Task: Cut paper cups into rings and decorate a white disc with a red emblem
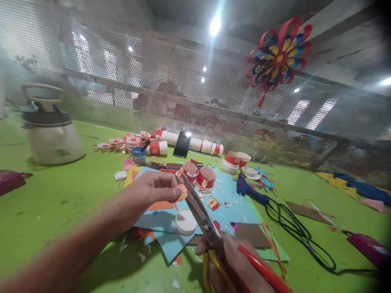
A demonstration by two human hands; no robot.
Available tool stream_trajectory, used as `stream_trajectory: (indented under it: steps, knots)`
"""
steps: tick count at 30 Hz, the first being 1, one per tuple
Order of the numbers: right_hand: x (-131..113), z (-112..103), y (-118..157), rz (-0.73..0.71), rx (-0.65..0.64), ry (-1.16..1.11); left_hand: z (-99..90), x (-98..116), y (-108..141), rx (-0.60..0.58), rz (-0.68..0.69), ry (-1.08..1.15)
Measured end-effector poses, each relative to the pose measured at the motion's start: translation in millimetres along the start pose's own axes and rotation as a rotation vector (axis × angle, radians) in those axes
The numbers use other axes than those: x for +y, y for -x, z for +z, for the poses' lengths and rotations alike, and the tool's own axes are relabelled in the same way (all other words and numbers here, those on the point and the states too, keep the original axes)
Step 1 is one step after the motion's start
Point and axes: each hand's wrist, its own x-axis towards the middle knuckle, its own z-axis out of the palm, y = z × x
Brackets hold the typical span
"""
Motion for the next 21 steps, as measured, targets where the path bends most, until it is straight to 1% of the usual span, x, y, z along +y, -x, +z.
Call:
stream_trajectory:
  steps: [7,12,21]
  knots:
    - [-2,-1,0,-0.011,-0.031,0.004,3.3,3,3,0.053,-0.038,0.045]
    - [-4,-2,2,-0.023,-0.042,0.003,2.9,2,2,0.047,-0.043,0.051]
    - [-6,2,9,-0.029,-0.021,-0.020,0.9,1,1,0.055,-0.024,0.033]
